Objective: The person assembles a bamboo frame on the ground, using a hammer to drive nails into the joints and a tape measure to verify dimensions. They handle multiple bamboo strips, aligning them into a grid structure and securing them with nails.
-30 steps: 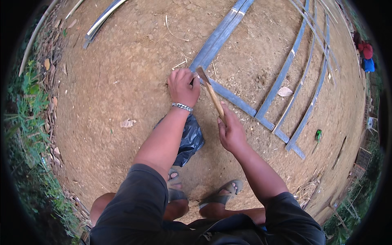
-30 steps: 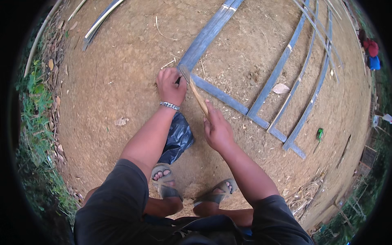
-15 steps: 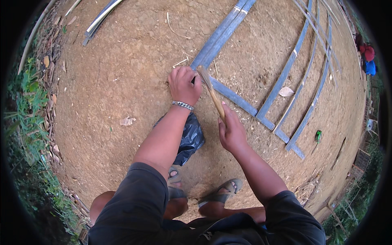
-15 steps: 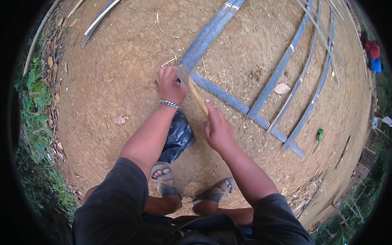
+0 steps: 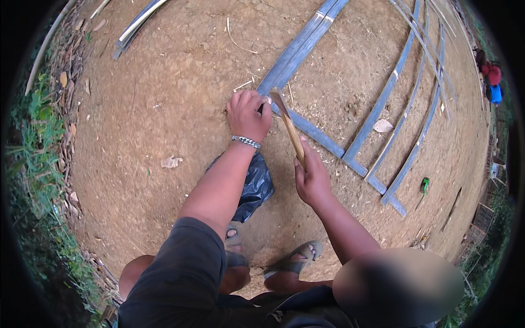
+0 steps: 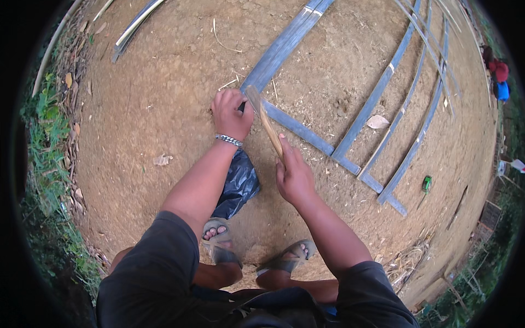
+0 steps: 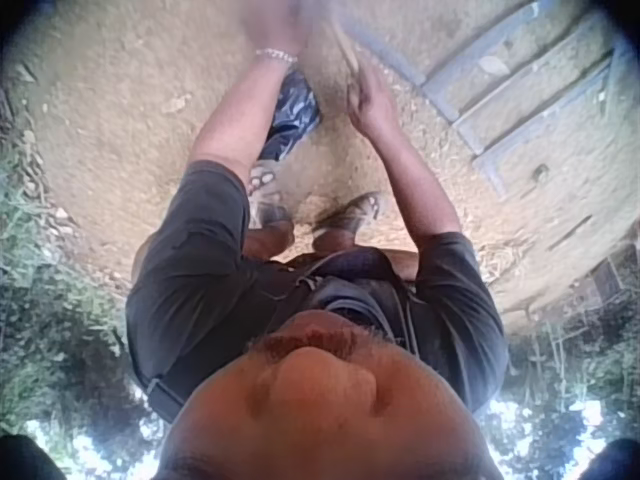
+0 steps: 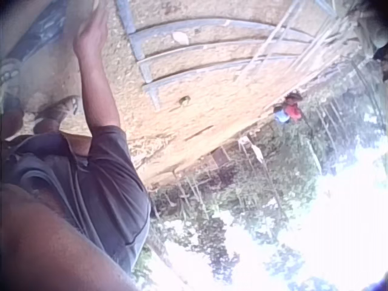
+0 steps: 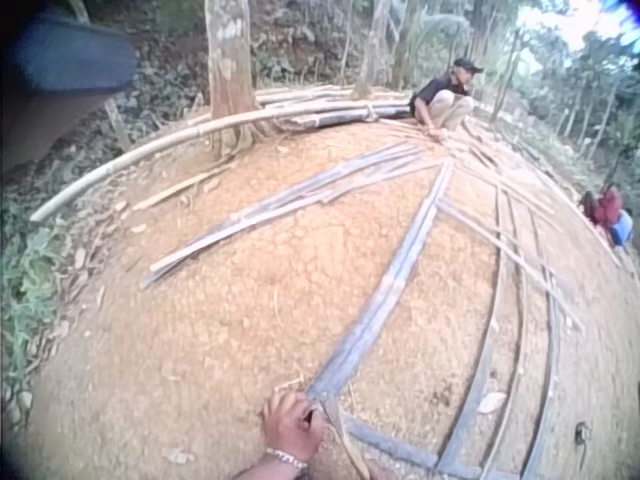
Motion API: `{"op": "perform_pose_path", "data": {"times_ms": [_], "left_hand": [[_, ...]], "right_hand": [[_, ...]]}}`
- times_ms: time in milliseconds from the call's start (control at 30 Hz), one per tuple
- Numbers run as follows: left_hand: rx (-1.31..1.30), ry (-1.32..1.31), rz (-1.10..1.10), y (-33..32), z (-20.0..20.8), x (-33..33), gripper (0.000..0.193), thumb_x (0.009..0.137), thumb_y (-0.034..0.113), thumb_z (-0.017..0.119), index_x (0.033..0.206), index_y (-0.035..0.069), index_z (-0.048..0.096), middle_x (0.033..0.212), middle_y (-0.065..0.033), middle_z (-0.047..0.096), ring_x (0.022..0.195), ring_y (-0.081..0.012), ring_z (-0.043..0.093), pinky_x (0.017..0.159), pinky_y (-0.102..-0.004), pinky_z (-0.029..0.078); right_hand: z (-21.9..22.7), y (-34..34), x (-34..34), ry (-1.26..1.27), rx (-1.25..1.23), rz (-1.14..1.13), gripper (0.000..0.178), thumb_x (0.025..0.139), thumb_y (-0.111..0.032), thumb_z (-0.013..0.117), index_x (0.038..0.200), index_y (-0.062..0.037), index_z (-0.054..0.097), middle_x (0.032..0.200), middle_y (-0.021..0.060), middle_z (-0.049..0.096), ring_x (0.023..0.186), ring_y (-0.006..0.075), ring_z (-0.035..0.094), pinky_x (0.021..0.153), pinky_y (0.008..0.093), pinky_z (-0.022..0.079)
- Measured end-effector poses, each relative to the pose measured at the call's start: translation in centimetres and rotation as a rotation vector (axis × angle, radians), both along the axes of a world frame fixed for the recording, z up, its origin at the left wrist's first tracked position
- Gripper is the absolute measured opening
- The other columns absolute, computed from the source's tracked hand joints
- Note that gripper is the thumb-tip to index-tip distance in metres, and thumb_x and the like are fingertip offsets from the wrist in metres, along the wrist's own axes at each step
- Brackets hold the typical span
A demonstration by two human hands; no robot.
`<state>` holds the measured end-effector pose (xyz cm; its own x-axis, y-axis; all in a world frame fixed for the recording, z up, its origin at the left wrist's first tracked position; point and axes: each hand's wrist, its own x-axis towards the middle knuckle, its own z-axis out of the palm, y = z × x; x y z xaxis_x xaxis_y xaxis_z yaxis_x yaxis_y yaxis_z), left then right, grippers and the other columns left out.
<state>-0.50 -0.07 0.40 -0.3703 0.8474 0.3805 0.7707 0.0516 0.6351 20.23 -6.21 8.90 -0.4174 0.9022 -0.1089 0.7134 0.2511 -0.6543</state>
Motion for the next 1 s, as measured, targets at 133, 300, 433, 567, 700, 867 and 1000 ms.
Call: {"op": "perform_pose_path", "data": {"times_ms": [133, 300, 433, 567, 700, 867, 1000], "left_hand": [[-0.022, -0.005, -0.009, 0.0, 0.1, 0.0, 0.017, 0.074, 0.011, 0.076, 0.088, 0.011, 0.066, 0.099, -0.0029, 0.064, 0.103, -0.0286, 0.058, 0.093, -0.0437, 0.042], [-0.012, 0.017, 0.001, 0.0, -0.1, 0.0, 0.016, 0.075, 0.011, 0.076, 0.088, 0.011, 0.067, 0.098, -0.0026, 0.064, 0.104, -0.0279, 0.058, 0.094, -0.0434, 0.042], [-0.019, -0.007, -0.001, 0.1, 0.1, 0.0, 0.015, 0.075, 0.011, 0.076, 0.085, 0.011, 0.066, 0.099, -0.0025, 0.064, 0.104, -0.0278, 0.058, 0.094, -0.0433, 0.042], [-0.001, -0.018, 0.01, 0.0, 0.0, 0.0, 0.014, 0.075, 0.011, 0.077, 0.084, 0.011, 0.066, 0.098, -0.0028, 0.065, 0.103, -0.0283, 0.058, 0.093, -0.0435, 0.042], [0.002, 0.015, 0.014, 0.1, 0.1, 0.1, 0.014, 0.075, 0.011, 0.077, 0.085, 0.012, 0.068, 0.098, -0.003, 0.065, 0.104, -0.0281, 0.058, 0.092, -0.0433, 0.042], [-0.016, -0.013, 0.002, 0.0, 0.1, 0.1, 0.014, 0.077, 0.014, 0.079, 0.087, 0.011, 0.07, 0.098, -0.0039, 0.066, 0.105, -0.0282, 0.059, 0.092, -0.0428, 0.043], [-0.03, -0.048, 0.003, -0.2, 0.0, -0.2, 0.018, 0.077, 0.015, 0.08, 0.092, 0.01, 0.071, 0.102, -0.0056, 0.066, 0.105, -0.029, 0.059, 0.094, -0.0423, 0.044]], "right_hand": [[-0.3, 0.1, -0.2, -0.046, -0.035, 0.008, 0.069, 0.092, -0.005, 0.062, 0.155, -0.016, 0.038, 0.115, 0.0211, 0.06, 0.096, 0.042, 0.064, 0.082, 0.0466, 0.055], [-0.5, 0.0, 0.0, 0.016, -0.019, -0.003, 0.069, 0.092, -0.006, 0.062, 0.155, -0.0164, 0.039, 0.116, 0.021, 0.06, 0.097, 0.0423, 0.064, 0.083, 0.0471, 0.054], [-0.7, 0.0, 0.0, -0.02, -0.024, -0.007, 0.069, 0.091, -0.006, 0.062, 0.156, -0.0172, 0.038, 0.116, 0.0204, 0.06, 0.098, 0.043, 0.064, 0.084, 0.0478, 0.054], [-0.5, 0.1, -0.1, -0.004, -0.014, -0.007, 0.07, 0.091, -0.006, 0.062, 0.156, -0.0173, 0.037, 0.117, 0.0204, 0.06, 0.098, 0.0435, 0.064, 0.084, 0.0479, 0.054], [-0.6, -0.1, 0.0, -0.023, -0.038, -0.009, 0.071, 0.092, -0.007, 0.062, 0.157, -0.0173, 0.037, 0.117, 0.0206, 0.06, 0.1, 0.043, 0.064, 0.085, 0.0479, 0.054], [-0.8, 0.0, 0.6, -0.042, -0.116, -0.055, 0.068, 0.094, -0.008, 0.061, 0.157, -0.0157, 0.036, 0.117, 0.022, 0.06, 0.103, 0.0434, 0.063, 0.09, 0.0489, 0.052], [0.4, 0.6, 0.3, -0.03, -0.133, -0.052, 0.064, 0.096, -0.008, 0.06, 0.156, -0.0123, 0.037, 0.128, 0.025, 0.058, 0.116, 0.0445, 0.059, 0.099, 0.0482, 0.049]]}}
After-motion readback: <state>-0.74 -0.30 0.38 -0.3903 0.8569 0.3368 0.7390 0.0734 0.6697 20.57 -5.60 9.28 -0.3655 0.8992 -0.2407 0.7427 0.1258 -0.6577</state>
